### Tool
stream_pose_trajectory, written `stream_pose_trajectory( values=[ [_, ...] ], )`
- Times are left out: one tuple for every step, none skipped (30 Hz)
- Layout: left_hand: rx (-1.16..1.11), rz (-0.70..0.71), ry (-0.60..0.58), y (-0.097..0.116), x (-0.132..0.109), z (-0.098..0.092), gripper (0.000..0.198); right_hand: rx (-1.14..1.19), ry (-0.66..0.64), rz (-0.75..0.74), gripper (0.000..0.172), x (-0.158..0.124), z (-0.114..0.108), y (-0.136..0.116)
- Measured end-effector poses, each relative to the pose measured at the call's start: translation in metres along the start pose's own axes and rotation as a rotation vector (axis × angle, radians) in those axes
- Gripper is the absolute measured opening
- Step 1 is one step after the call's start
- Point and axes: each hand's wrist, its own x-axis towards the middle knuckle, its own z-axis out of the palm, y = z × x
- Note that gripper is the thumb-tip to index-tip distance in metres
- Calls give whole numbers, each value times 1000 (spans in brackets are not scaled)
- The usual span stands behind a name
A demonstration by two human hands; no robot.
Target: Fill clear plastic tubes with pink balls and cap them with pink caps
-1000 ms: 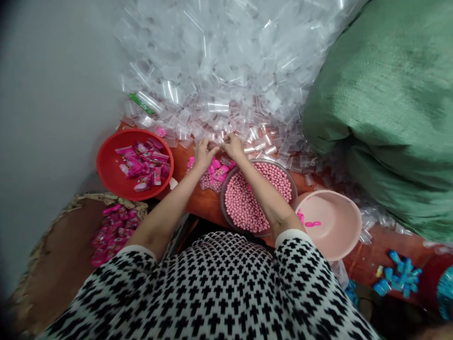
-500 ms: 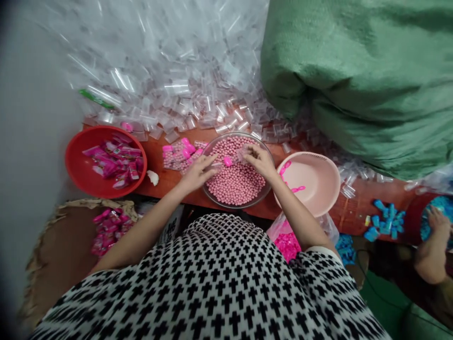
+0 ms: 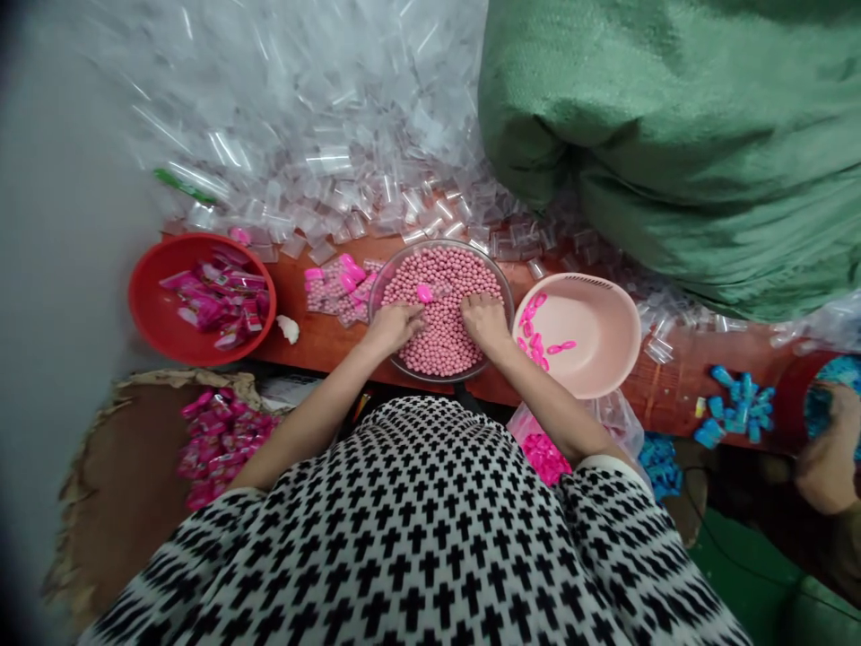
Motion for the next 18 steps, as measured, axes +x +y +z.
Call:
stream_pose_trajectory(
  values=[
    [5, -15, 9, -1, 3, 2, 17, 15, -12, -37, 37, 3, 5, -4],
    [-5, -28, 17, -1, 5, 5, 19, 49, -25, -63, 37, 6, 11, -8],
    [-27, -36, 25, -3, 7, 7, 20, 104, -36, -74, 35, 9, 17, -12],
    [-60, -40, 38, -4, 7, 10, 22, 182, -37, -65, 34, 12, 23, -14],
    [-101, -39, 59, -5, 6, 11, 24, 289, -25, -37, 33, 15, 30, -15],
    [-143, -35, 88, -6, 4, 13, 25, 425, -1, 0, 33, 18, 35, -16],
    [-178, -28, 125, -6, 2, 13, 24, 584, 28, 35, 33, 20, 40, -15],
    [-206, -19, 163, -7, -2, 12, 23, 756, 64, 60, 31, 21, 43, -13],
    [-225, -9, 201, -7, -5, 11, 22, 927, 95, 79, 28, 21, 45, -12],
    [-235, -1, 233, -7, -9, 10, 22, 1084, 119, 96, 26, 20, 47, -10],
    [-238, 1, 258, -8, -12, 8, 22, 1219, 133, 110, 26, 18, 47, -8],
    [-239, 2, 276, -8, -15, 6, 24, 1328, 144, 124, 27, 16, 47, -7],
    [-238, 2, 287, -9, -17, 4, 26, 1412, 155, 136, 28, 13, 46, -6],
    [-234, 4, 295, -10, -19, 2, 28, 1472, 166, 144, 29, 11, 45, -5],
    [-223, 11, 299, -10, -20, 0, 30, 1513, 180, 144, 30, 8, 43, -4],
    [-203, 20, 300, -10, -20, -1, 33, 1539, 198, 139, 30, 7, 42, -4],
    [-169, 28, 295, -10, -20, -3, 37, 1558, 213, 130, 30, 5, 41, -3],
    [-119, 28, 279, -9, -19, -3, 40, 1574, 224, 118, 30, 4, 40, -2]
  ],
)
